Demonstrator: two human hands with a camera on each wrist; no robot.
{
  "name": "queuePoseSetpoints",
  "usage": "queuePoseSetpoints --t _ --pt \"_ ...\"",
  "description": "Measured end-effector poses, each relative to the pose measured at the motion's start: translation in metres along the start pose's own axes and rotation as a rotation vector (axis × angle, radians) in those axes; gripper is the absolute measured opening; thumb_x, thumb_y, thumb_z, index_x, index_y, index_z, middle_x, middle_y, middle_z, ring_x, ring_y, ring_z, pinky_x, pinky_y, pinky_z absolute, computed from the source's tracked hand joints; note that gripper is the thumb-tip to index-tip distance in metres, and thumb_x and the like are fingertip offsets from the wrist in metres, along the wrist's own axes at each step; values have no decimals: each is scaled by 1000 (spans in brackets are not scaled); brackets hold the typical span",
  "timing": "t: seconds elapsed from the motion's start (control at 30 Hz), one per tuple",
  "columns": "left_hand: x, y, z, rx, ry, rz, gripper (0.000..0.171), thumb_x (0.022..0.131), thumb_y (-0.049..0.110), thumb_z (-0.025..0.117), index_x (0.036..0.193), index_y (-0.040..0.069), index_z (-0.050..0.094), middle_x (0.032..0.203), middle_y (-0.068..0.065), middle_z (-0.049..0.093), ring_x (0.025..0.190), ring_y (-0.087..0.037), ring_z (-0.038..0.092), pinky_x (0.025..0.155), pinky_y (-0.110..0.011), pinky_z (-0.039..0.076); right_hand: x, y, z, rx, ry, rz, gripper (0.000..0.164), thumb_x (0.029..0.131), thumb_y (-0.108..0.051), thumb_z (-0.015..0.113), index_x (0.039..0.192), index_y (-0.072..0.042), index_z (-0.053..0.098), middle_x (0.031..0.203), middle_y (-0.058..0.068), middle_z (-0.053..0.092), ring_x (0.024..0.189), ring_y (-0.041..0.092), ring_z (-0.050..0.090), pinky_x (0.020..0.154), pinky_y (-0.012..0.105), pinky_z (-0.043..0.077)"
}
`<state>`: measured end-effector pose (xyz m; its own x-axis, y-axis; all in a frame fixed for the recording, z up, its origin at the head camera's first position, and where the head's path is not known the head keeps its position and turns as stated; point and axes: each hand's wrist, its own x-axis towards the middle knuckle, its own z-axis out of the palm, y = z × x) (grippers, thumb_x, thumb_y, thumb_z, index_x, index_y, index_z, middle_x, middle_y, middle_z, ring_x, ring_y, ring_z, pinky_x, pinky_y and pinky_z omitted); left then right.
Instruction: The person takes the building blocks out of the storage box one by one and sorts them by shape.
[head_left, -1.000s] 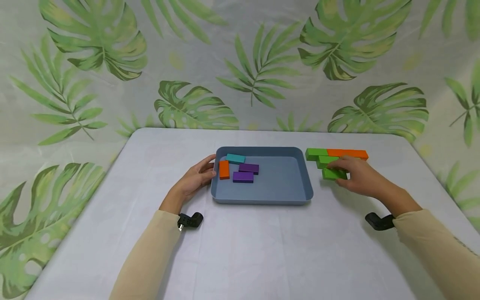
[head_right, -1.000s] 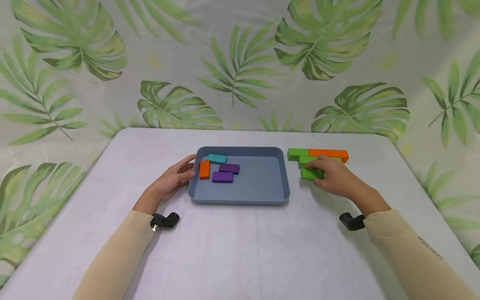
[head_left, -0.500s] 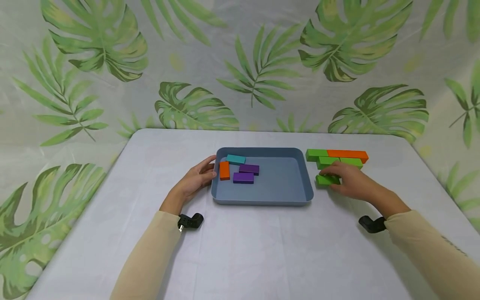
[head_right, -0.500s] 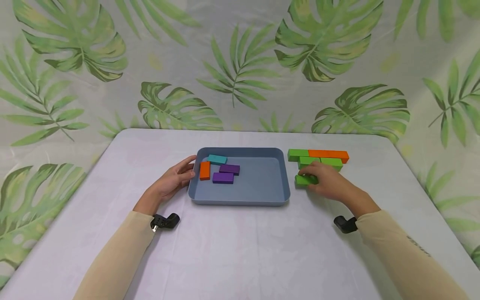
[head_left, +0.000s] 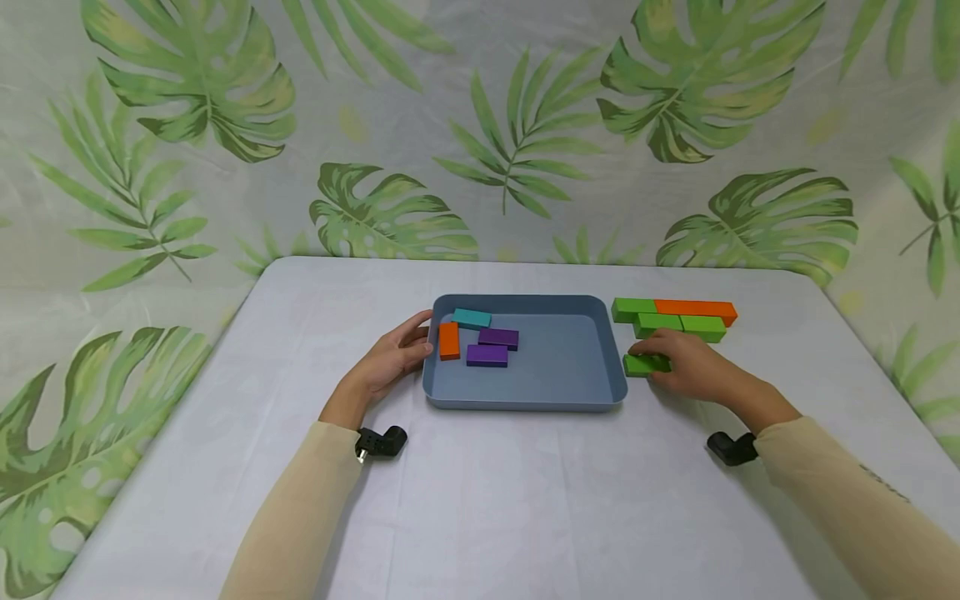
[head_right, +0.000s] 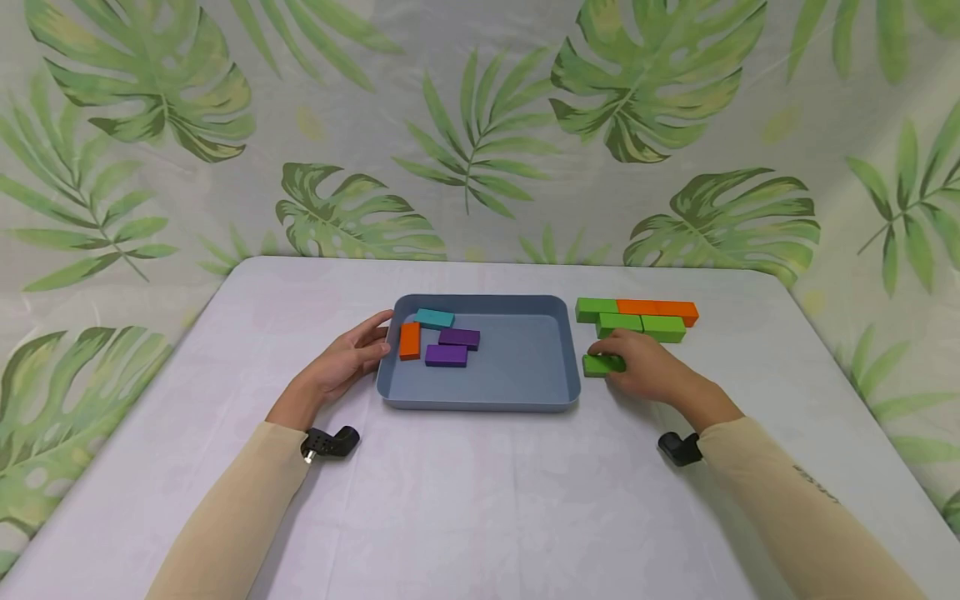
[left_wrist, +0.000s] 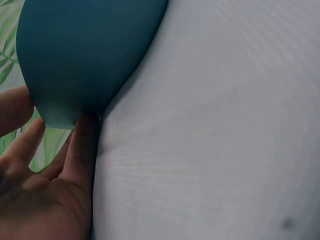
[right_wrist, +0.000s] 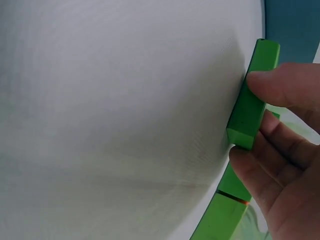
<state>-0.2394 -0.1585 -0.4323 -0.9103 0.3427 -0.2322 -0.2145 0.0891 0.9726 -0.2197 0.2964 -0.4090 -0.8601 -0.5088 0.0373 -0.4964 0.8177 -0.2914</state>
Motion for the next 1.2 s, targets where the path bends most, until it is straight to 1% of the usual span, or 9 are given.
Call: queuePoseSetpoints --t 0.37,0.6,0.93,1.07,1.13,1.2 --pt "0 0 -1 3 0 1 67 101 8 52 159 27 24 163 -13 26 149 -30 31 123 -49 29 0 -1 0 -2 7 14 33 83 0 69 116 -5 71 111 15 67 100 31 63 90 52 54" --pt "-1 0 0 4 0 -8 66 101 8 52 159 27 25 163 -13 26 149 -30 31 123 -49 29 -2 -3 1 -23 -6 50 34 84 -1 69 117 -4 69 113 17 66 102 33 62 92 54 53" --pt "1 -1 0 -1 -3 -3 67 101 8 52 159 26 24 163 -13 26 150 -30 30 123 -50 29 -2 -4 0 -33 -7 54 35 83 -1 69 118 -3 69 115 19 66 105 36 62 95 56 52" --pt "0 0 0 -1 -6 -4 67 101 8 52 159 26 24 164 -13 26 150 -30 30 123 -50 28 -4 -11 -8 -60 -38 75 42 84 -3 69 125 -3 65 122 21 63 111 39 61 96 58 51" --pt "-1 0 0 -1 -5 -4 67 101 8 52 159 27 24 164 -13 25 150 -30 30 123 -50 28 -4 -16 -16 -66 -40 77 44 85 -3 69 128 -3 63 126 22 61 114 41 59 96 58 51" --pt "-1 1 0 1 0 -6 67 101 8 52 159 27 24 164 -13 25 150 -30 30 123 -50 28 -3 -21 -25 -72 -31 67 44 85 -4 69 129 -3 63 127 22 61 114 42 59 94 58 51"
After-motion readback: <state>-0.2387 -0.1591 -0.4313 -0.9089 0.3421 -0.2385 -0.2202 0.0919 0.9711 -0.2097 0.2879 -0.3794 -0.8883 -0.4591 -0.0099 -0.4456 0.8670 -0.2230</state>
